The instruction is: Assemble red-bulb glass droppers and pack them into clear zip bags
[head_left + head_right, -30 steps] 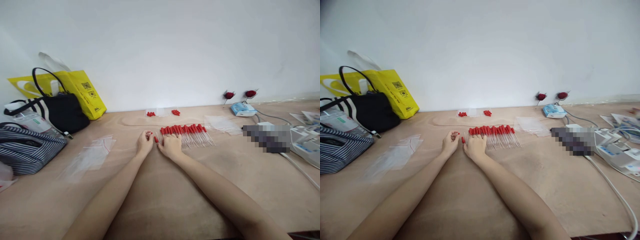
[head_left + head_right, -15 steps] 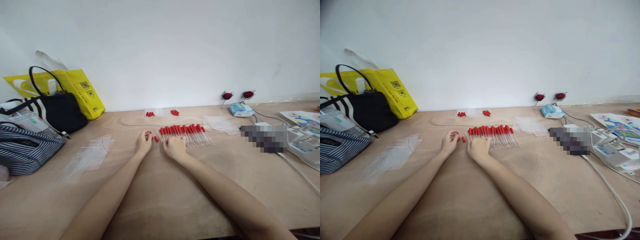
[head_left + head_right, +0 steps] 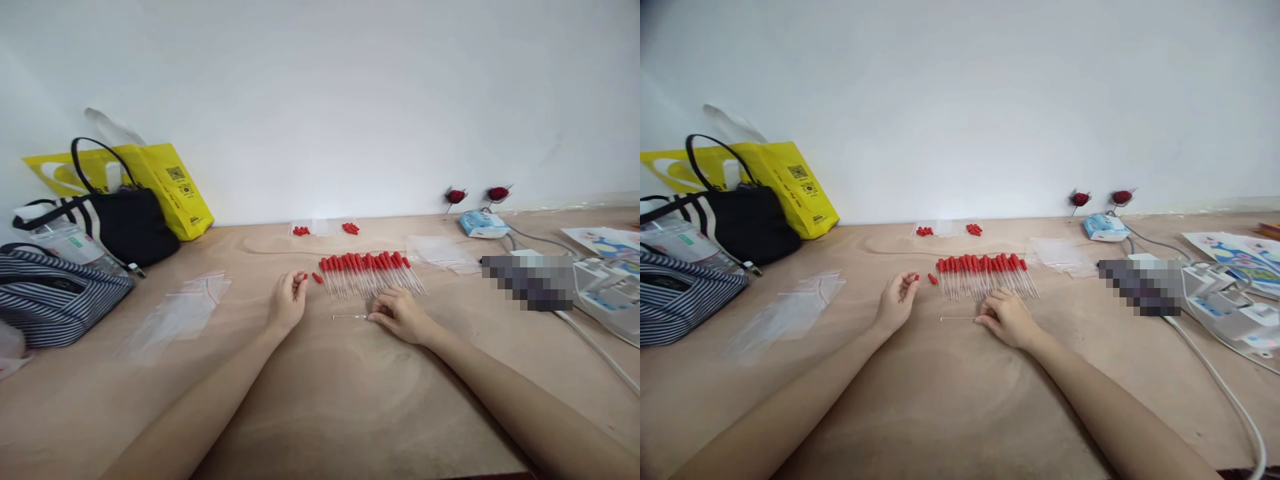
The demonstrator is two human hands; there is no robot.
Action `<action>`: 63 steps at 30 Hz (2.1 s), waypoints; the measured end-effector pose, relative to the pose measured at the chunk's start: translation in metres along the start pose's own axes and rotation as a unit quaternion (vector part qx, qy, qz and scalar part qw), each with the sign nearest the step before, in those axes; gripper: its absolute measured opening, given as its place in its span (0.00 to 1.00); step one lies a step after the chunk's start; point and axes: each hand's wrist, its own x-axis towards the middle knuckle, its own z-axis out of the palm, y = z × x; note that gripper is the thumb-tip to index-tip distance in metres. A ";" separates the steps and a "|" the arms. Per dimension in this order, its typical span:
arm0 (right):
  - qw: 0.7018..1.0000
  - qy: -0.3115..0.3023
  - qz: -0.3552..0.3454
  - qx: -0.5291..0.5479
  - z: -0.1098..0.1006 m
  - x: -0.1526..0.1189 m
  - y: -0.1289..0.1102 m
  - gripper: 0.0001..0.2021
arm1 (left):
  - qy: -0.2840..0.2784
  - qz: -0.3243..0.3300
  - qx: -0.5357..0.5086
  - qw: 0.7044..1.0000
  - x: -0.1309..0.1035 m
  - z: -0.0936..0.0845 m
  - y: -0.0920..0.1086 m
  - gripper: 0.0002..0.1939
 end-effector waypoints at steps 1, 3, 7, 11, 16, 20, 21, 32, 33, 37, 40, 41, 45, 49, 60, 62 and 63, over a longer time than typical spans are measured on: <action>1.000 0.001 0.002 0.009 0.000 0.001 -0.002 0.12 | -0.022 0.041 0.015 0.999 -0.007 -0.003 0.005 0.12; 1.000 0.004 0.009 0.021 0.002 0.004 -0.009 0.14 | -0.068 0.108 0.044 0.991 -0.020 -0.010 0.014 0.13; 0.999 -0.005 0.033 0.019 0.010 0.010 -0.022 0.12 | -0.132 0.166 0.056 0.976 -0.031 -0.017 0.027 0.08; 0.998 0.011 0.056 -0.012 0.017 0.011 -0.027 0.09 | -0.167 0.155 0.052 0.972 -0.028 -0.016 0.030 0.06; 0.994 0.078 0.069 -0.023 0.018 0.008 -0.029 0.10 | -0.182 0.149 0.099 0.967 -0.029 -0.013 0.030 0.04; 0.994 0.097 0.042 -0.007 0.018 0.007 -0.035 0.09 | -0.178 0.163 0.108 0.964 -0.031 -0.012 0.031 0.05; 0.994 0.099 0.042 -0.009 0.019 0.007 -0.037 0.09 | -0.178 0.167 0.104 0.964 -0.032 -0.012 0.032 0.05; 0.994 0.103 -0.010 0.020 0.024 0.004 -0.042 0.11 | -0.172 0.165 0.042 0.970 -0.035 -0.012 0.035 0.05; 0.994 0.102 -0.019 0.032 0.024 0.004 -0.043 0.11 | -0.173 0.166 0.036 0.970 -0.035 -0.012 0.035 0.05; 0.993 0.094 -0.044 0.057 0.022 0.002 -0.044 0.11 | -0.185 0.189 0.036 0.964 -0.035 -0.012 0.036 0.06; 0.994 0.093 -0.053 0.026 0.021 0.002 -0.042 0.11 | -0.190 0.215 0.058 0.956 -0.036 -0.013 0.037 0.06; 0.994 0.094 -0.059 0.009 0.020 0.002 -0.041 0.11 | -0.189 0.226 0.065 0.953 -0.037 -0.013 0.037 0.06; 0.991 0.093 -0.086 -0.051 0.018 0.003 -0.037 0.12 | -0.202 0.272 0.085 0.937 -0.040 -0.011 0.034 0.07; 0.990 0.095 -0.091 -0.051 0.018 0.004 -0.037 0.12 | -0.221 0.287 0.092 0.928 -0.041 -0.010 0.030 0.07; 0.994 0.081 -0.077 0.001 0.027 0.008 -0.044 0.13 | -0.210 0.319 0.058 0.922 -0.041 -0.009 0.035 0.07; 0.994 0.073 -0.076 0.009 0.027 0.009 -0.044 0.13 | -0.209 0.325 0.054 0.921 -0.041 -0.008 0.035 0.07; 0.995 0.069 -0.075 0.013 0.027 0.009 -0.044 0.13 | -0.209 0.326 0.054 0.920 -0.041 -0.008 0.036 0.07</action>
